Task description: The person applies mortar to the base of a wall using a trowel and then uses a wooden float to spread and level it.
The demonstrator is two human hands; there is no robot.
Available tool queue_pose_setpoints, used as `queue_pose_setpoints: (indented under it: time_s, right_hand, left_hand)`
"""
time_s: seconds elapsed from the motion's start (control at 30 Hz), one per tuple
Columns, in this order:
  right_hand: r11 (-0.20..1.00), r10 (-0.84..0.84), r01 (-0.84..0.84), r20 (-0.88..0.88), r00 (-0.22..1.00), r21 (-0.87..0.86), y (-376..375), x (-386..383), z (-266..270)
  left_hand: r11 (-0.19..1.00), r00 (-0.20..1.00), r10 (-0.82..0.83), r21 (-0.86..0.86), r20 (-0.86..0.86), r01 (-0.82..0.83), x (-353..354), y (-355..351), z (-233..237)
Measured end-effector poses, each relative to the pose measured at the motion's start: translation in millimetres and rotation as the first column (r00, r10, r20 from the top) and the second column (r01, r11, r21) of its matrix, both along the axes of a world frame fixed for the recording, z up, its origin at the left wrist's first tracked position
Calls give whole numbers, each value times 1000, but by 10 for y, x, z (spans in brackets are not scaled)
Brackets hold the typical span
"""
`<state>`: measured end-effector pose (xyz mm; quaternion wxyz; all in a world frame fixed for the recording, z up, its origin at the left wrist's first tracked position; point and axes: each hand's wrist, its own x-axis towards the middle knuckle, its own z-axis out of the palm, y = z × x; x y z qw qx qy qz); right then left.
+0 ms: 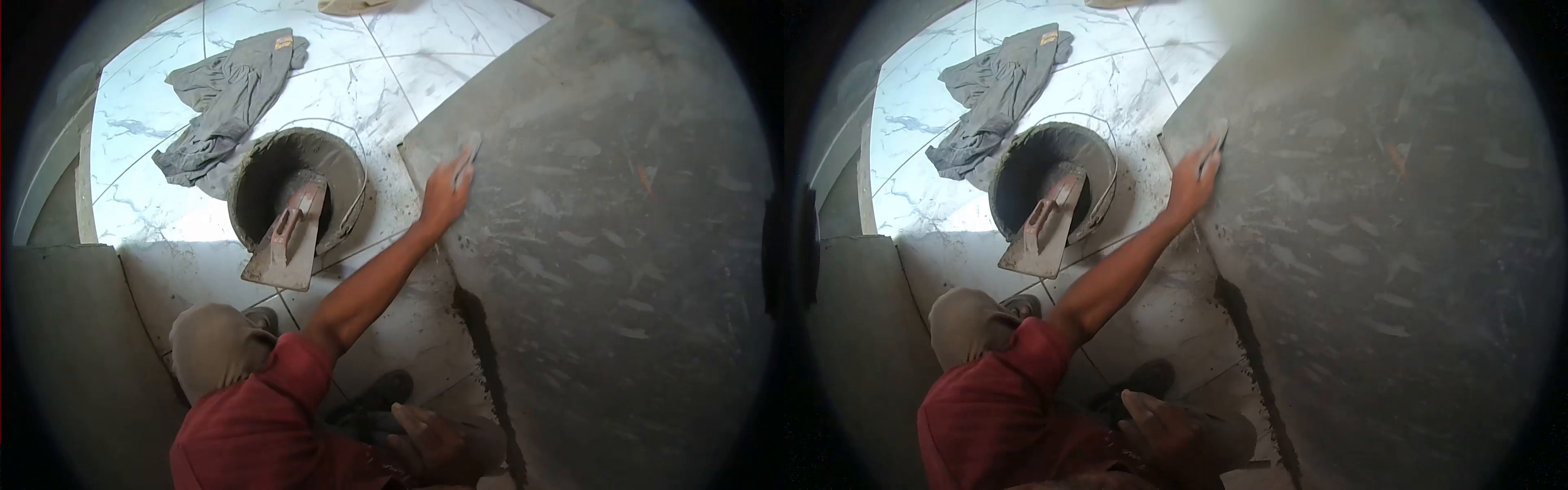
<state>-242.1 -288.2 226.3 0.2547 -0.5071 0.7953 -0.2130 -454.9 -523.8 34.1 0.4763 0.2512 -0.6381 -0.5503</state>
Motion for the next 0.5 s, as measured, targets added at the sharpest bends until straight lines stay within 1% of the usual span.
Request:
queue_pose_setpoints:
  time_s: [0.07, 0.1, 0.13, 0.17, 0.23, 0.27, 0.3, 0.33, 0.37, 0.4, 0.43, 0.47, 0.5]
  right_hand:
    - [1000, 3, -3, 5, 1000, -5, -11, -35, -18]
    - [990, 129, -133, -69, 989, -52, -43, -66, 20]
    - [963, 243, -255, -133, 961, -84, -37, -55, 48]
    - [968, 233, -241, -110, 966, -71, 25, 3, 27]
    - [999, -24, 24, 16, 1000, -25, 84, 69, -85]
    - [999, -17, 16, -4, 1000, -41, 44, 39, -71]
    - [999, -30, 29, -24, 999, -15, 0, 2, -37]
    - [999, -47, 48, -38, 998, 19, -15, -14, -5]
    - [999, -43, 44, -54, 998, 16, -16, -23, -10]
    - [1000, -21, 21, -37, 999, -5, -8, -12, -31]
    - [1000, -4, 4, -12, 1000, -24, 5, 4, -48]
    - [1000, -10, 9, -7, 1000, -22, 11, 11, -40]
    - [999, 42, -43, -53, 998, -12, 17, 28, -13]
  left_hand:
    - [998, 995, 25, -50, -91, -30, -2, 84, -118]
    - [999, 996, 22, -42, -88, -26, -60, -50, 69]
    - [999, 990, 40, 29, -133, -37, -140, -281, 406]
    - [994, 983, 63, 102, -171, -45, -179, -360, 537]
    - [994, 990, 43, 103, -135, -29, -152, -350, 489]
    - [995, 993, 35, 101, -115, -24, -152, -369, 477]
    - [996, 997, 32, 85, -73, -26, -99, -226, 324]
    - [996, 995, 34, 84, -89, -26, -75, -39, 173]
    - [994, 992, 52, -94, -118, -63, -44, 121, 84]
    - [958, 988, 67, -267, -140, -103, -4, 175, 114]
    - [959, 988, 64, -265, -139, -100, -81, 133, 165]
    - [968, 986, 44, -235, -160, -82, -153, -20, 427]
    - [977, 984, 24, -205, -177, -60, -212, -178, 683]
